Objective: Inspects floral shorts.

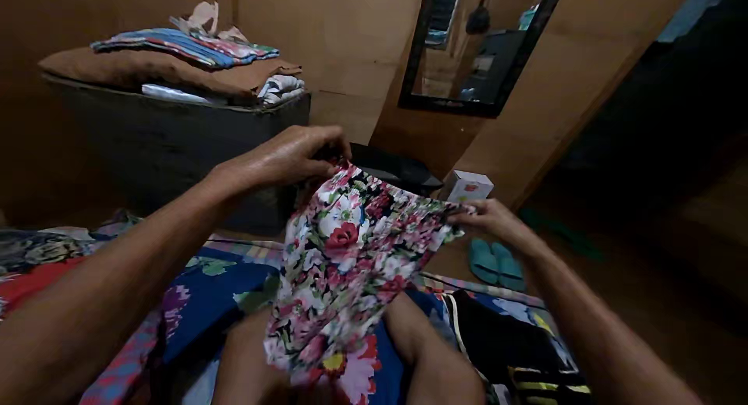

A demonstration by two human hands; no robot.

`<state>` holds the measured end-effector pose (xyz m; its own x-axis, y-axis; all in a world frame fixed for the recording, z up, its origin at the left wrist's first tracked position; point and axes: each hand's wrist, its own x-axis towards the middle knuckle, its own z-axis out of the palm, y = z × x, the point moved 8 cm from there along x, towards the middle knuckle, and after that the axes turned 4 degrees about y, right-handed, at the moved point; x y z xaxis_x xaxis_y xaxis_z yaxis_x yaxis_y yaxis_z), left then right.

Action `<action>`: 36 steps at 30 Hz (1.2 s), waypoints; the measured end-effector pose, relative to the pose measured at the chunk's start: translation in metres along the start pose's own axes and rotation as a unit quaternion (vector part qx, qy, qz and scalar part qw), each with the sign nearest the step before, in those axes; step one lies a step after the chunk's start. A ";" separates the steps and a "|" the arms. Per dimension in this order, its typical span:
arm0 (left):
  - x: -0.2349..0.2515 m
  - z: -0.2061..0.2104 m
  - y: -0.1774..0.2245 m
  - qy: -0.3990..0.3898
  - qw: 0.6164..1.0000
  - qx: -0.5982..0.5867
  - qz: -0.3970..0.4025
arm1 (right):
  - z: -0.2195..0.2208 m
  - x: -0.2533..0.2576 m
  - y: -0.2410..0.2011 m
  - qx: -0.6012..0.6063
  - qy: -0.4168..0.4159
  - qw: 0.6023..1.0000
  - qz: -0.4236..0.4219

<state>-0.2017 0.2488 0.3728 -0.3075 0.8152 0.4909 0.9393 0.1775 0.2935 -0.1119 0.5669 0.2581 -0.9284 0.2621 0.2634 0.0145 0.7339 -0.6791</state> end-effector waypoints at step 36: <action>0.023 0.060 0.052 -0.074 0.981 -0.178 0.030 | 0.028 -0.036 -0.100 0.279 -0.103 0.947 -0.123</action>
<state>-0.1511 0.3099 0.3496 -0.2040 0.8936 0.3998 0.8339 -0.0553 0.5491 -0.0903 0.4665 0.2973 -0.9317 -0.0435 0.3606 -0.3567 0.2966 -0.8859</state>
